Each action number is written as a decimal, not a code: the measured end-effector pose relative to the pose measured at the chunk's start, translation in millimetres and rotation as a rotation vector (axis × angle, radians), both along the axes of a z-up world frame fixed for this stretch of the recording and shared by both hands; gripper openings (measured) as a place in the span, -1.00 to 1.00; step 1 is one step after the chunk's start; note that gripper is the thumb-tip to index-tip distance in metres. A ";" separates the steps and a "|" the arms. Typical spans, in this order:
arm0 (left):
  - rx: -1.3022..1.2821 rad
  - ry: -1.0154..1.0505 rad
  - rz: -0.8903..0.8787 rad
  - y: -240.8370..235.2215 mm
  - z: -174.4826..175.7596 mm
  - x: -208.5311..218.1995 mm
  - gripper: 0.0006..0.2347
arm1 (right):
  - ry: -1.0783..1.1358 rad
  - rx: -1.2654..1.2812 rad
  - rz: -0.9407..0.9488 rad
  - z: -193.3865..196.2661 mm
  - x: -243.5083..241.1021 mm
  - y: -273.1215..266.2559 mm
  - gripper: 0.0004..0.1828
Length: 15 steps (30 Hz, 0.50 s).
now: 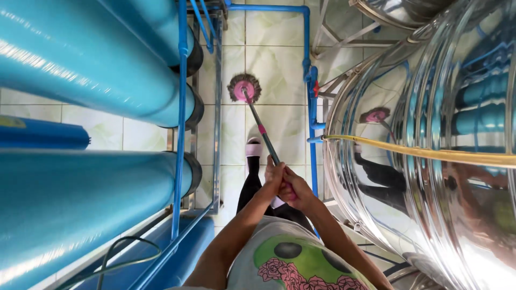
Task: Mopping the tiled floor of a water purification facility using a mop.
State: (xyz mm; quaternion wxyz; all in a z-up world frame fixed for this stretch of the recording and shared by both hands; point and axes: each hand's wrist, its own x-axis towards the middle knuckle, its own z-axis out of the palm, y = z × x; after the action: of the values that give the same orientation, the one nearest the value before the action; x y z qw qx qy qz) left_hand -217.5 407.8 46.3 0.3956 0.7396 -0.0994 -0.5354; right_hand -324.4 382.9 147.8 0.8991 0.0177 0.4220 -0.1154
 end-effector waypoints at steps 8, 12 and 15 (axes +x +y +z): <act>-0.009 0.345 0.126 1.3 147.1 20.6 -0.51 | 0.120 -0.066 -0.047 10.5 23.5 -2.3 -0.82; -0.034 0.227 0.076 -23.6 113.4 46.7 -0.57 | 0.135 -0.098 -0.020 9.6 56.0 -31.5 -0.84; -0.124 0.246 0.095 -59.6 65.5 73.5 -0.59 | 0.198 -0.131 -0.038 -13.9 85.3 -65.8 -0.83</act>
State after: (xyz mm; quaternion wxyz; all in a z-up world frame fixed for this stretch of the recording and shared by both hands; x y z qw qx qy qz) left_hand -144.0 348.2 111.8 0.4749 0.6464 -0.0479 -0.5953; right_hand -239.1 317.1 133.8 0.8499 -0.0447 0.4998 -0.1609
